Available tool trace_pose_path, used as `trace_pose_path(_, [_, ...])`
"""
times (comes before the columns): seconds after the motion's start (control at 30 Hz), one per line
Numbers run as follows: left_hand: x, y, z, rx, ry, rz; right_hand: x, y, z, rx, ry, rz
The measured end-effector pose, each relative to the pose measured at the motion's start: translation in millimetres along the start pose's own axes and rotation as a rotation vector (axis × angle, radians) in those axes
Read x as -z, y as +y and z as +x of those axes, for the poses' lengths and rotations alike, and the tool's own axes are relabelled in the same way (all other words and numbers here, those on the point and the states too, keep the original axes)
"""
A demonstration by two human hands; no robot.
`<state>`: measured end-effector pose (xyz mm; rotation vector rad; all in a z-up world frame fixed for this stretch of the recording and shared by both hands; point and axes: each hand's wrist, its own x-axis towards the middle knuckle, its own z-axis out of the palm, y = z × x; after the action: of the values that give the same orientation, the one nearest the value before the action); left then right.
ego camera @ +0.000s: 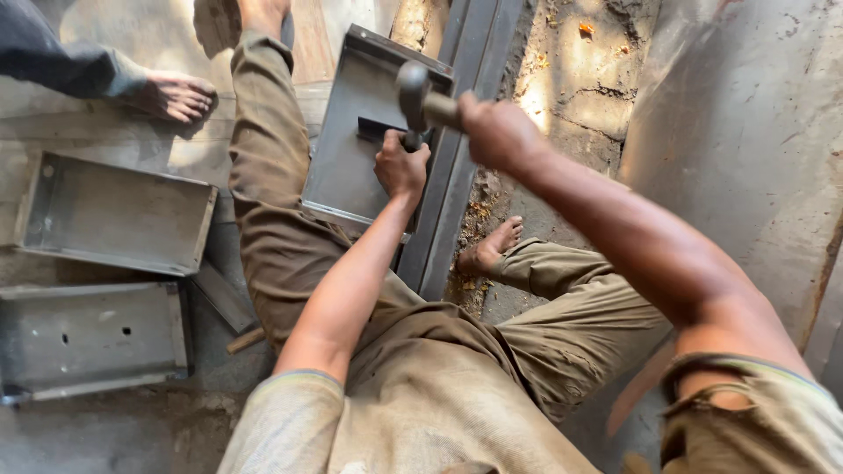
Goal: The person sits on the floor and uses a hammer and chisel to shape a rectangular metal box. They repeatedly strike the chisel along the edges of the box to bend or flatten the metal, occasionally repositioning the box on a metal bar for support.
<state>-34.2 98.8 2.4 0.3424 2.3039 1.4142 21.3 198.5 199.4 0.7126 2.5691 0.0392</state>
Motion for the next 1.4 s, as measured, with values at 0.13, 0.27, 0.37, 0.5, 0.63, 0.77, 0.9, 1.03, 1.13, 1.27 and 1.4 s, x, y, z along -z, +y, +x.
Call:
trace_pose_path(0.13, [-14,3,11,0.008,0.021,0.012,52,29,-10,0.016,0.148,0.179])
trace_pose_path(0.27, [-44,16,41,0.048,0.049,0.031,105,21,-48,-0.025,0.424,0.483])
trace_pose_path(0.37, [-57,22,61,0.025,0.073,-0.024,134,15,-63,-0.030,0.585,0.698])
trace_pose_path(0.5, [-54,16,67,0.024,0.050,-0.020,148,15,-72,0.439,0.913,0.978])
trace_pose_path(0.63, [-57,18,68,-0.018,0.028,-0.027,123,20,-49,0.457,1.078,1.146])
trace_pose_path(0.77, [-53,14,61,0.011,0.019,-0.024,52,21,16,0.082,0.888,0.418])
trace_pose_path(0.9, [-56,21,53,-0.078,0.033,-0.051,1,50,36,-0.049,0.146,0.132])
trace_pose_path(1.03, [-44,28,46,-0.047,0.044,0.007,-19,62,-20,-0.317,-0.087,0.501])
trace_pose_path(1.13, [-16,37,51,-0.118,0.010,-0.142,-46,38,-86,-0.307,-0.006,1.003])
trace_pose_path(1.27, [51,10,47,0.012,-0.192,-0.665,-114,-4,-150,-0.651,-0.266,1.524])
trace_pose_path(1.4, [64,-12,59,0.326,-0.117,-0.403,-177,-33,-161,-0.572,-0.226,1.765])
